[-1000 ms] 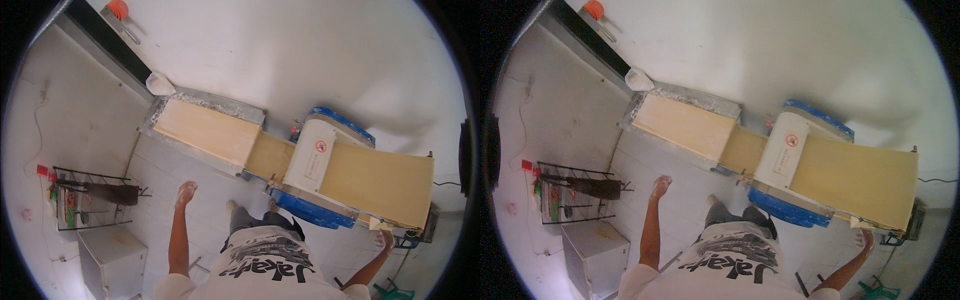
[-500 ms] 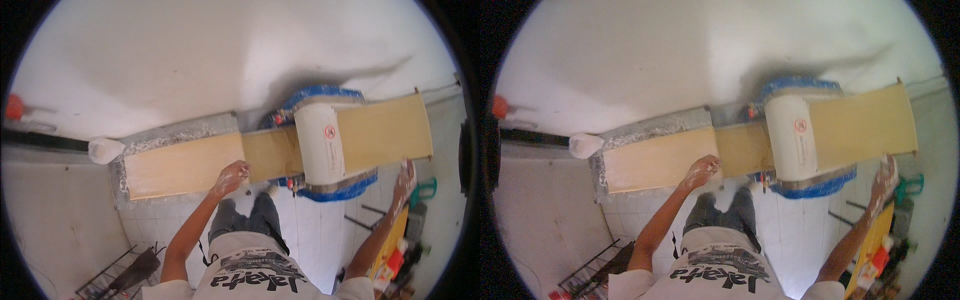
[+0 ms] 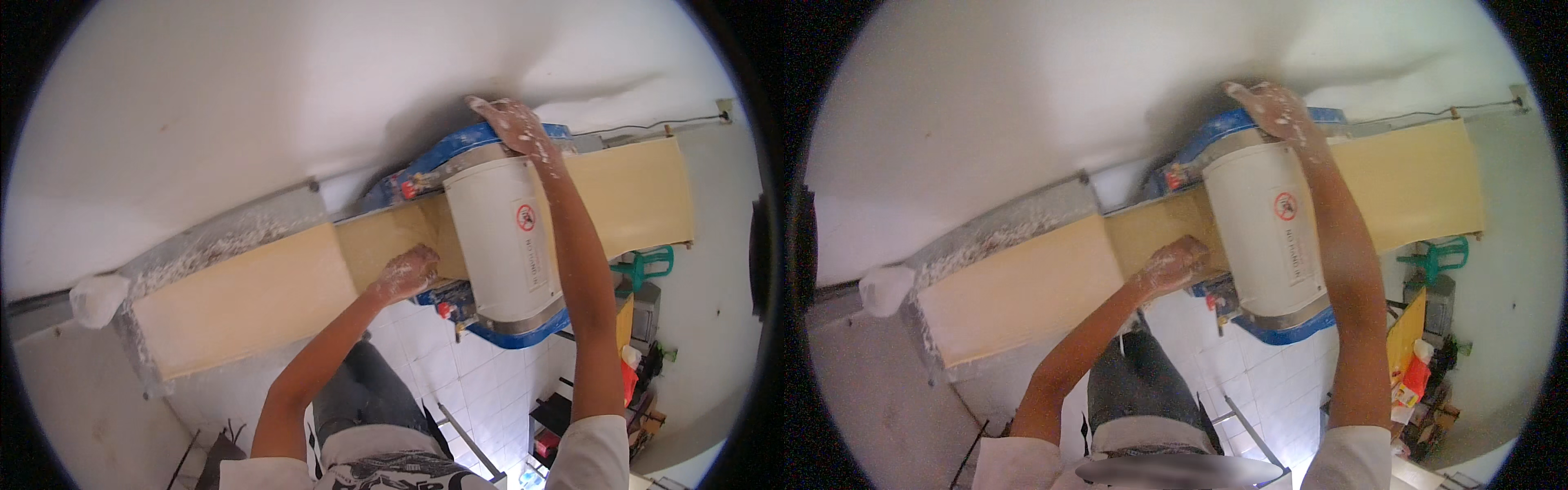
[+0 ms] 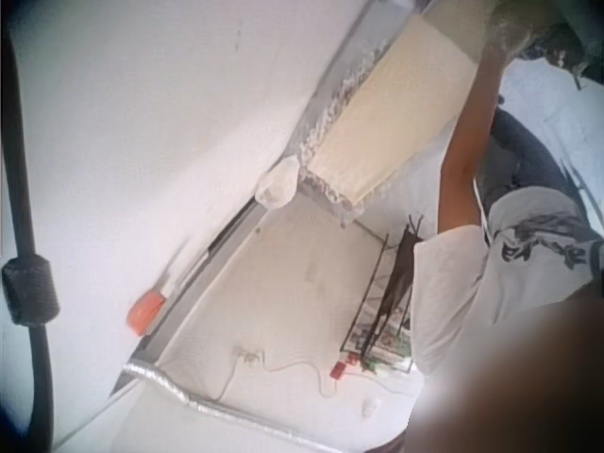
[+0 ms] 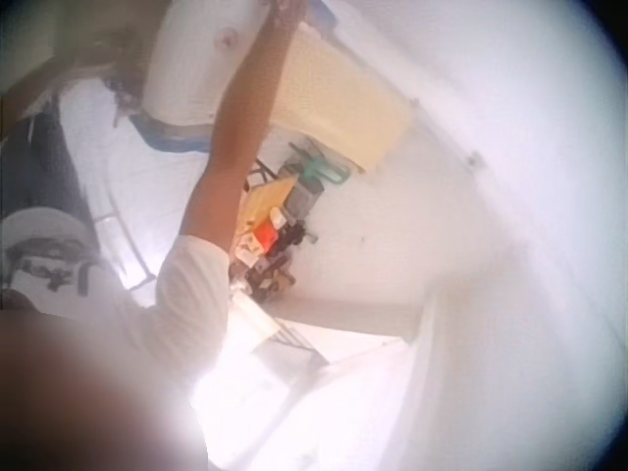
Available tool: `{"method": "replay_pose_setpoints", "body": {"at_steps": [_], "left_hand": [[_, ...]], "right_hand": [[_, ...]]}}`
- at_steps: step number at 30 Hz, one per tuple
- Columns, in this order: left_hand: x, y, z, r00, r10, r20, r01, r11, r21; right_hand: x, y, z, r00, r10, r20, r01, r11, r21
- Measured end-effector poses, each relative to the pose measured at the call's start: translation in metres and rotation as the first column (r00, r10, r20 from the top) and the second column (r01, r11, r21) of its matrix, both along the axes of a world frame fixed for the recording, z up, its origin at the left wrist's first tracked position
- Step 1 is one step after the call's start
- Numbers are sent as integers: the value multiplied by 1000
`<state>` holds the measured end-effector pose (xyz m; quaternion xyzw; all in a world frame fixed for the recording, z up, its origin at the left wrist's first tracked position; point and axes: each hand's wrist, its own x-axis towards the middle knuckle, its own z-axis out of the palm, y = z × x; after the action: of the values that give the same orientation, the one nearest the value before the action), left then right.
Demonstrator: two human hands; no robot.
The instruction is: The person feeds a sheet of dough through a dough sheeter, repeatedly folding and dusting it with flour to prevent sticking. The person adjusts the dough's position and guides it through the machine multiple times to achieve a uniform thickness.
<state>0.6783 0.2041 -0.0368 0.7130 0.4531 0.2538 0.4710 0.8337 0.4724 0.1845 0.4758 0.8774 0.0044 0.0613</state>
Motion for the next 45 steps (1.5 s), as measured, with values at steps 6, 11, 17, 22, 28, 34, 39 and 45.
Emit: {"method": "replay_pose_setpoints", "body": {"at_steps": [6, 11, 17, 22, 28, 34, 39, 45], "left_hand": [[58, 112, -38, 977, 106, 186, -97, 994, -54], [90, 151, -101, 985, -26, 168, 10, 995, 94], [32, 151, -124, 976, -213, 46, 210, 975, 76], [-36, 146, -77, 861, -508, -12, 397, 687, -608], [-93, 132, -33, 854, -521, 18, 379, 597, -706], [-152, 131, 25, 735, -645, 208, 626, 529, -573], [-171, 130, 51, 682, -683, 260, 666, 435, -606], [-195, 128, 52, 780, -529, 334, 594, 458, -662]], "right_hand": [[-7, 10, 2, 995, -94, -22, 93, 994, -50], [-7, 11, -1, 992, -94, 84, 100, 992, -73], [-16, 13, 3, 982, -189, 24, 191, 977, -92], [-37, 5, 8, 979, -191, 74, 191, 982, 8], [-77, -66, 22, 959, -239, -154, 280, 891, 358], [-133, -325, -61, 345, -190, -919, 634, 769, 80], [-162, -367, -226, -670, -135, -730, 561, 552, -617], [-108, -370, -277, -805, -493, -331, -90, 651, -754]]}}
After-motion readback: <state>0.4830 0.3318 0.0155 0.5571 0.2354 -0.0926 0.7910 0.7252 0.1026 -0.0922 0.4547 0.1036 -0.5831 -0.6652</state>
